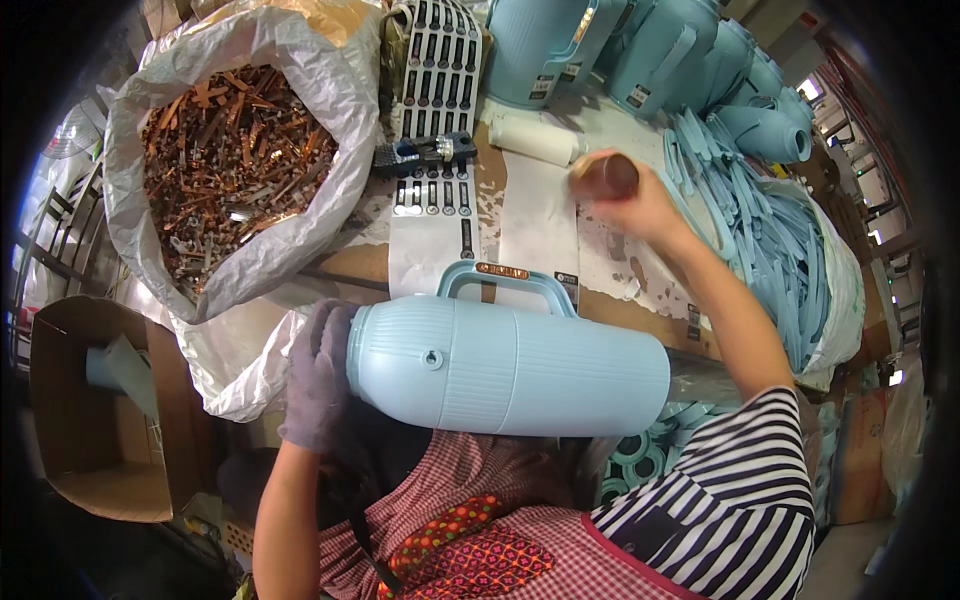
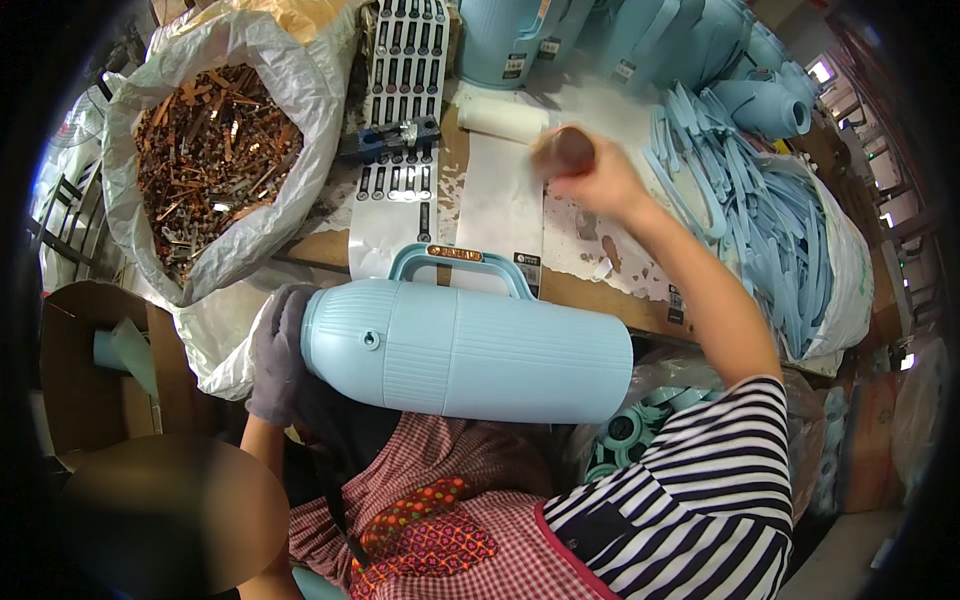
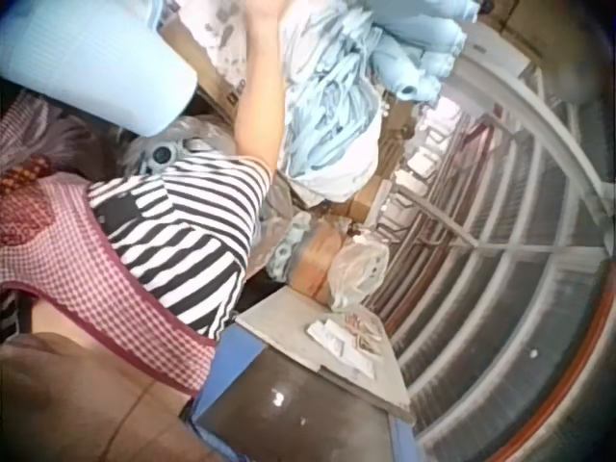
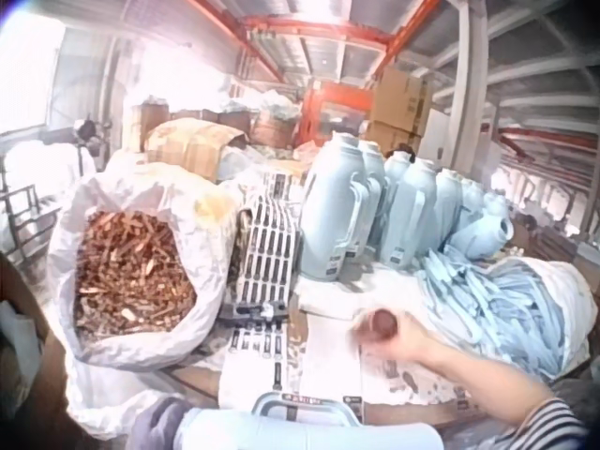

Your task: The person assembles light blue plastic pitchers by attaching handles and applying stickers. They pick up a pitcher body, attach a handle, apply a sticker to the side, and place the finished unit on a nearby table. The process is repeated for multiple units.

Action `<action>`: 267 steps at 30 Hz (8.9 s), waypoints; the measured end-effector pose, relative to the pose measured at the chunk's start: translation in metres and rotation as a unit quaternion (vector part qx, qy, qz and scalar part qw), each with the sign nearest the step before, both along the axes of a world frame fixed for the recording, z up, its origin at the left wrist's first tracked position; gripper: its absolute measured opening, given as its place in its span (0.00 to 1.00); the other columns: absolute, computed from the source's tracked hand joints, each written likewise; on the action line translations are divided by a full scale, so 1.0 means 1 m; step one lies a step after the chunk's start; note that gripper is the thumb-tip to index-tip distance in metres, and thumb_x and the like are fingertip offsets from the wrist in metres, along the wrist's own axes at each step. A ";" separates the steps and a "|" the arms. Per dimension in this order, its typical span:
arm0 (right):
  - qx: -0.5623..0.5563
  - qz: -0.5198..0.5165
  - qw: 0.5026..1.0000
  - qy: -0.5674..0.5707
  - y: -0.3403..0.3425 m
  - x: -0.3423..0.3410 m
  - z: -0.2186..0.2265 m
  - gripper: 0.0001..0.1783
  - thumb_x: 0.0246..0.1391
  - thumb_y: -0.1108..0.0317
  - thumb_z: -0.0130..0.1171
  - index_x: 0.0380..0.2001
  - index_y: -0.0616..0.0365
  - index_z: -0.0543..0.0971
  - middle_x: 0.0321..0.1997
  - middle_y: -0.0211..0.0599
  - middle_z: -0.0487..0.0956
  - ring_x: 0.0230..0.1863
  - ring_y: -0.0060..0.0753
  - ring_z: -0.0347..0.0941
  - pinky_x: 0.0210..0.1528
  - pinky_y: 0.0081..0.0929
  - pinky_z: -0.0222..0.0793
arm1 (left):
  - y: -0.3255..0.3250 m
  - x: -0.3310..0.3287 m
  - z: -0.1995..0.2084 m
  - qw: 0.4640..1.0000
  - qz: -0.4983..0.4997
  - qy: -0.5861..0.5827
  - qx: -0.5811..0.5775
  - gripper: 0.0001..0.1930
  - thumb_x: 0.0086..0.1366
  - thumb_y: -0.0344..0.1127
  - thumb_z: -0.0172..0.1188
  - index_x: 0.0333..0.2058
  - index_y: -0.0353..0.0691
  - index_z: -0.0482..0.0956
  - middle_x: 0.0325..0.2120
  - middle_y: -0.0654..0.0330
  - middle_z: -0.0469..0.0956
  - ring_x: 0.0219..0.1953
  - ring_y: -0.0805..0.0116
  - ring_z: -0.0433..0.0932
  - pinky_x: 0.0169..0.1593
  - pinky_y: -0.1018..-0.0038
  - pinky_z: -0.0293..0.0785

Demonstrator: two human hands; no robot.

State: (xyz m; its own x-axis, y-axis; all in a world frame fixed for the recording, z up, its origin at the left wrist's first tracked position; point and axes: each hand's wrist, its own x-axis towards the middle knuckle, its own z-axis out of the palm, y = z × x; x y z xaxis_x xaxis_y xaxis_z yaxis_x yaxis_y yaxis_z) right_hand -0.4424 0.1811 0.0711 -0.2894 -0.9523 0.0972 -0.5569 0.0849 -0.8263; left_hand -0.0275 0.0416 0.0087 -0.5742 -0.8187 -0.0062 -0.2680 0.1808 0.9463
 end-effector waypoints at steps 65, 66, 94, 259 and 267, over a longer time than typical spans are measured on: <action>0.043 0.161 0.913 -0.372 -0.055 0.443 -0.093 0.08 0.49 0.64 0.74 0.28 0.56 0.88 0.77 0.58 0.59 0.77 0.46 0.51 0.74 0.45 0.44 | 0.066 0.221 -0.058 0.937 0.312 0.154 0.016 0.23 0.74 0.37 0.54 0.64 0.36 0.73 0.71 0.46 0.58 0.72 0.56 0.60 0.72 0.63 0.56; 0.048 0.160 0.910 -0.379 -0.054 0.443 -0.093 0.08 0.49 0.64 0.75 0.28 0.56 0.88 0.77 0.57 0.59 0.77 0.46 0.51 0.74 0.45 0.44 | 0.066 0.220 -0.059 0.937 0.313 0.156 0.018 0.23 0.74 0.38 0.54 0.64 0.36 0.73 0.71 0.45 0.58 0.72 0.55 0.60 0.72 0.63 0.56; 0.031 0.100 0.936 -0.335 -0.050 0.435 -0.101 0.09 0.49 0.65 0.73 0.26 0.60 0.87 0.66 0.67 0.71 0.71 0.49 0.63 0.69 0.43 0.57 | 0.066 0.214 -0.051 0.941 0.289 0.158 0.075 0.52 0.42 0.39 0.79 0.67 0.41 0.62 0.73 0.49 0.51 0.70 0.54 0.61 0.69 0.59 0.63; -0.255 -0.072 0.927 -0.265 0.045 0.341 -0.055 0.31 0.61 0.60 0.58 0.61 0.73 0.72 0.40 0.44 0.78 0.34 0.35 0.73 0.37 0.31 0.69 | 0.071 0.319 -0.053 0.902 0.316 0.272 -0.113 0.26 0.77 0.49 0.46 0.65 0.39 0.66 0.64 0.51 0.70 0.63 0.56 0.71 0.67 0.55 0.68; -0.372 0.066 0.925 -0.046 0.058 0.337 -0.052 0.32 0.63 0.60 0.58 0.59 0.80 0.73 0.27 0.40 0.74 0.25 0.29 0.66 0.27 0.28 0.64 | 0.098 0.324 -0.056 0.863 0.312 0.395 0.038 0.28 0.78 0.55 0.41 0.66 0.41 0.63 0.60 0.51 0.73 0.61 0.54 0.73 0.67 0.55 0.69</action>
